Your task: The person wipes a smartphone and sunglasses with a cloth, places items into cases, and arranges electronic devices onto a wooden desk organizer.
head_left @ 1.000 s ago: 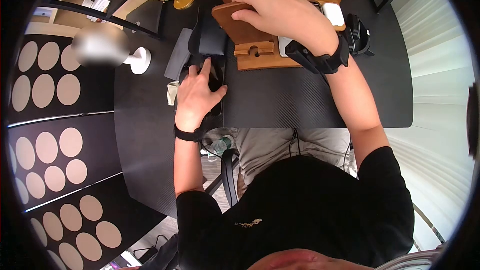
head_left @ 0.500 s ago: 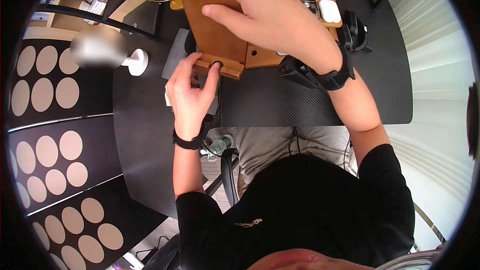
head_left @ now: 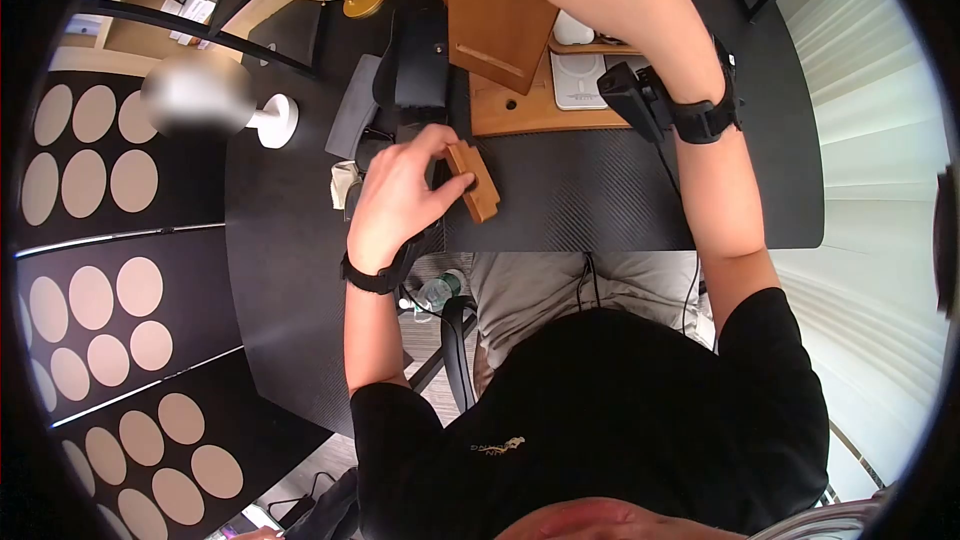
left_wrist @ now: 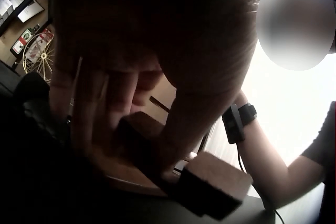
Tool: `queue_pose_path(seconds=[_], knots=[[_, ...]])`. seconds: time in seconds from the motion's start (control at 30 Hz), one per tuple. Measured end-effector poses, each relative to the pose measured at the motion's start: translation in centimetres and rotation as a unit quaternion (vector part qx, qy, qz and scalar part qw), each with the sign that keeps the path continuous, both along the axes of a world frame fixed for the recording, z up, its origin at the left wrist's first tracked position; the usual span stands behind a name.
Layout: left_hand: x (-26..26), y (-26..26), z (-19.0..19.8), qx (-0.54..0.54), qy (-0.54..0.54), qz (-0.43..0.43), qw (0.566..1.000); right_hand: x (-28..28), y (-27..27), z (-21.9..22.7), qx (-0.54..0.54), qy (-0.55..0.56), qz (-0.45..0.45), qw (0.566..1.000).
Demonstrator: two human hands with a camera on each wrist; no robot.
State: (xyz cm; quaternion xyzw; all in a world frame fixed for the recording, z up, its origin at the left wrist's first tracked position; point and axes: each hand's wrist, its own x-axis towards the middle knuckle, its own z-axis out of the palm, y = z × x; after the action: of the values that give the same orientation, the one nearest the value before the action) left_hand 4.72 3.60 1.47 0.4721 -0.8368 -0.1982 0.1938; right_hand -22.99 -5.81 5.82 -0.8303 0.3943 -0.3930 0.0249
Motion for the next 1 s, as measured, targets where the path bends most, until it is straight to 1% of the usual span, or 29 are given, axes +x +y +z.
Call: queue_pose_path(seconds=[0.03,0.07,0.13,0.27,0.33,0.37,0.43,0.47,0.53,0.57,0.6,0.67,0.73,0.77,0.8,0.87,0.9,0.93,1.0], knots=[[0.0,-0.1,-0.1,0.032,-0.002,-0.018,0.999,0.0,-0.4,0.0,0.000,-0.001,0.000,1.000],[0.0,-0.2,-0.1,0.032,-0.002,-0.019,0.999,-0.2,-0.4,0.0,0.001,-0.003,0.000,1.000],[0.0,-0.4,-0.1,0.021,-0.009,-0.063,0.998,-0.3,-0.4,0.0,0.002,-0.006,-0.001,1.000],[0.0,-0.5,-0.6,0.037,-0.013,-0.049,0.998,-0.1,0.2,0.1,0.004,-0.011,0.000,1.000],[0.2,-0.6,-1.0,0.025,-0.043,-0.027,0.998,0.1,0.3,0.3,0.005,-0.014,0.000,1.000],[0.3,-0.6,-0.9,0.025,-0.043,-0.027,0.998,0.2,0.5,0.4,0.005,-0.015,0.000,1.000],[0.4,-0.5,-0.6,0.032,-0.093,-0.006,0.995,0.5,0.8,0.5,0.006,-0.017,0.001,1.000],[0.1,-0.4,-0.2,0.032,-0.094,-0.006,0.995,0.5,0.9,0.5,0.006,-0.020,0.001,1.000],[-0.5,-0.2,0.9,-0.001,0.012,0.048,0.999,1.3,1.3,0.8,0.007,-0.024,0.000,1.000],[-0.5,-0.3,0.9,-0.023,0.029,0.054,0.998,1.6,1.6,0.9,0.007,-0.025,-0.001,1.000],[-0.7,-0.2,0.9,-0.023,0.029,0.054,0.998,2.1,1.8,1.1,0.008,-0.027,-0.001,1.000],[-1.5,0.1,0.9,-0.100,0.083,0.067,0.989,4.0,2.7,1.7,0.009,-0.029,0.000,1.000],[-2.0,0.6,1.1,-0.115,0.083,0.072,0.987,4.5,3.1,1.9,0.009,-0.031,0.001,0.999],[-2.2,0.9,1.2,-0.130,0.083,0.076,0.985,5.2,3.1,1.5,-0.010,-0.068,0.036,0.997],[-2.4,1.0,1.1,-0.130,0.083,0.076,0.985,5.6,3.3,1.4,-0.010,-0.069,0.036,0.997],[-2.6,1.1,0.8,-0.202,0.072,0.103,0.971,6.4,4.6,1.5,0.056,-0.070,0.043,0.995],[-2.8,1.3,0.9,-0.215,0.060,0.114,0.968,6.5,5.1,1.8,0.081,-0.074,0.062,0.992],[-2.9,1.3,0.8,-0.215,0.060,0.114,0.968,6.6,5.4,2.1,0.080,-0.074,0.062,0.992],[-2.8,1.3,0.3,-0.222,0.088,0.114,0.964,6.4,5.9,2.7,0.115,-0.049,0.100,0.987]])
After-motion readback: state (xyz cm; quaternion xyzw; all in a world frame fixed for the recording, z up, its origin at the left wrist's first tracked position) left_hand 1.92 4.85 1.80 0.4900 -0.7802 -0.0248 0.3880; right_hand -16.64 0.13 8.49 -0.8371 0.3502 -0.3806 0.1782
